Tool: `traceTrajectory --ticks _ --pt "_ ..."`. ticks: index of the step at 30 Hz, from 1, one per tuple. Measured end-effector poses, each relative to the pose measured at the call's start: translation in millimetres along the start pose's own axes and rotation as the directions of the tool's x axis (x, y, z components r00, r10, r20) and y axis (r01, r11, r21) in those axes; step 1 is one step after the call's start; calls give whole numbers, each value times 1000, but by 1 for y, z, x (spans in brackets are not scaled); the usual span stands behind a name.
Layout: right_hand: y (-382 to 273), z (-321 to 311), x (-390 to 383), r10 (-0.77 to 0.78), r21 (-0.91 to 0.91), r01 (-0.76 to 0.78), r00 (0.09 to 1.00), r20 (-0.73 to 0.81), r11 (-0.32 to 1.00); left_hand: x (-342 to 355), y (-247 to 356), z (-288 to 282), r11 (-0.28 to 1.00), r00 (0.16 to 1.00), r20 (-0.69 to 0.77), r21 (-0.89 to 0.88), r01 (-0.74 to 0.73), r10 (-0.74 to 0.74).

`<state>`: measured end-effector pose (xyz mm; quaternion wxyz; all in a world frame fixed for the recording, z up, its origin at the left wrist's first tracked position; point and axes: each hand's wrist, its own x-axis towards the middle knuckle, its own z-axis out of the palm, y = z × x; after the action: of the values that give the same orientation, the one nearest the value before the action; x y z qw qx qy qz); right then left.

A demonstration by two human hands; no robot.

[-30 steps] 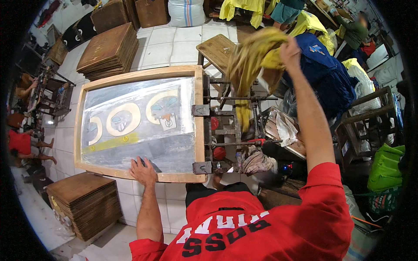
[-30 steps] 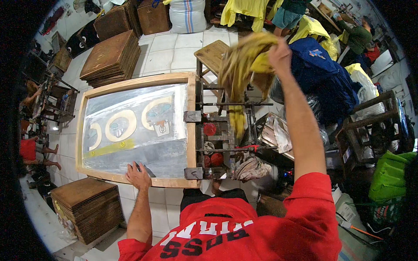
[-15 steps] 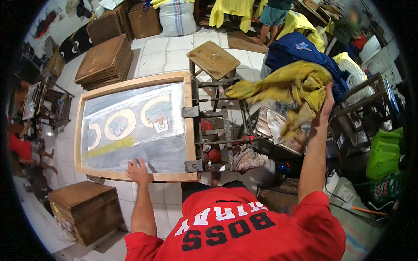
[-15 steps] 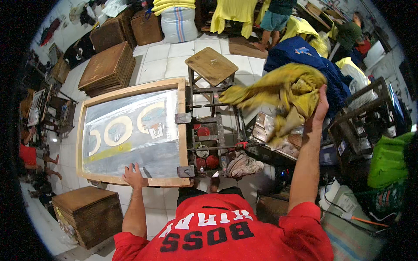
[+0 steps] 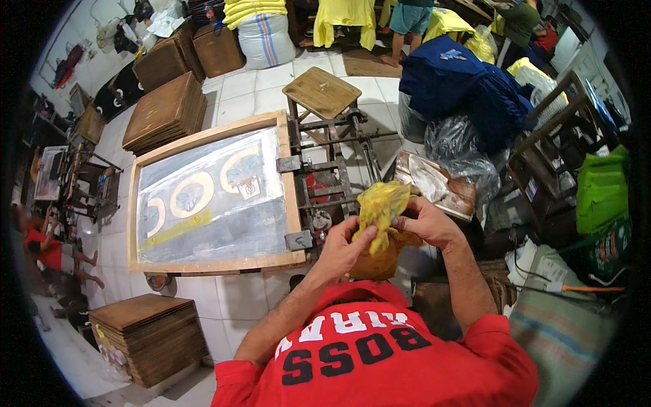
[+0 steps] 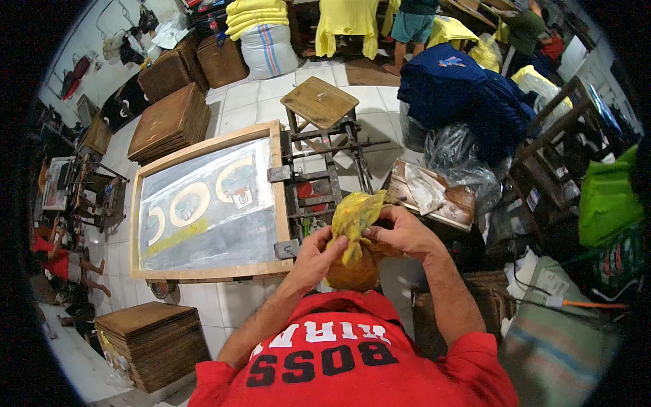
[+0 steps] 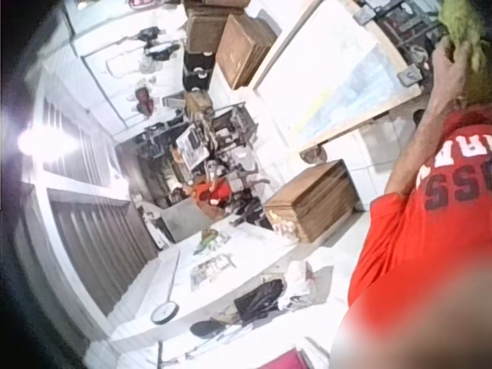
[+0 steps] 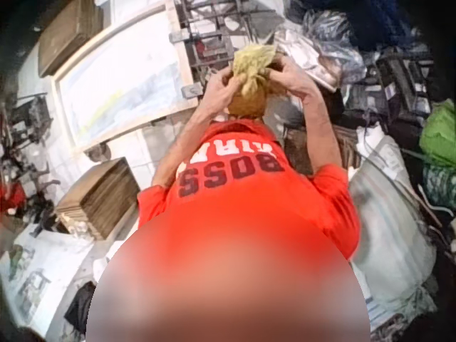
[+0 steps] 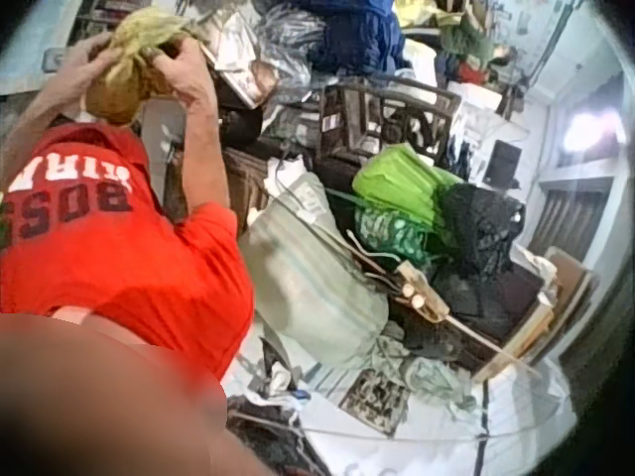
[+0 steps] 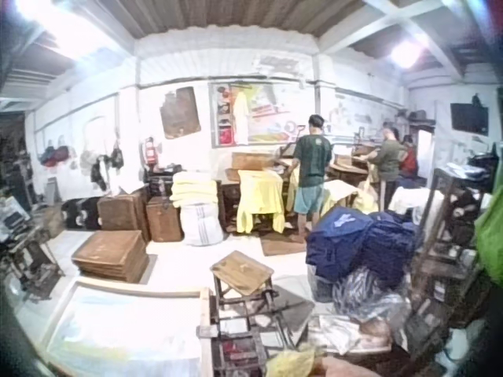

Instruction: The person sets up a screen printing frame on a stand, secures it with clamps, and then lifts the screen to reveal a printed design on a black t-shirt underneath. The person then places the screen back down and adjusts the clamps.

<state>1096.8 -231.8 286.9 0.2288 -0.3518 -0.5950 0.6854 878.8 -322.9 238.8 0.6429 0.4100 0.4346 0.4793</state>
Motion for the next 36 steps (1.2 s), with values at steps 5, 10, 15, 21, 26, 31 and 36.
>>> traceTrajectory --ticks 5,10,15,21,26,31,36 --pt "25 8 -51 123 264 -38 941 -314 964 -34 6 -16 970 936 -277 165 -176 217" --pt "36 36 -127 296 -269 -311 950 -96 912 -99 -22 -46 986 910 -380 78 -147 166" --pt "44 64 -184 -186 417 340 911 -367 843 -178 -85 -44 956 976 -190 252 149 -102" --pt "-5 77 -235 -660 -158 712 511 -551 684 -218 -124 -68 932 930 -95 42 359 -354" --pt "-17 81 -224 -551 86 796 488 -677 600 -247 -128 -118 901 866 -265 -31 432 -424" --pt "31 61 -110 -305 174 401 861 -407 899 -260 -135 -140 908 836 -368 -68 413 -408" --pt "122 115 26 -259 -507 192 964 -65 840 -265 -140 -140 893 763 -503 -39 448 -405"
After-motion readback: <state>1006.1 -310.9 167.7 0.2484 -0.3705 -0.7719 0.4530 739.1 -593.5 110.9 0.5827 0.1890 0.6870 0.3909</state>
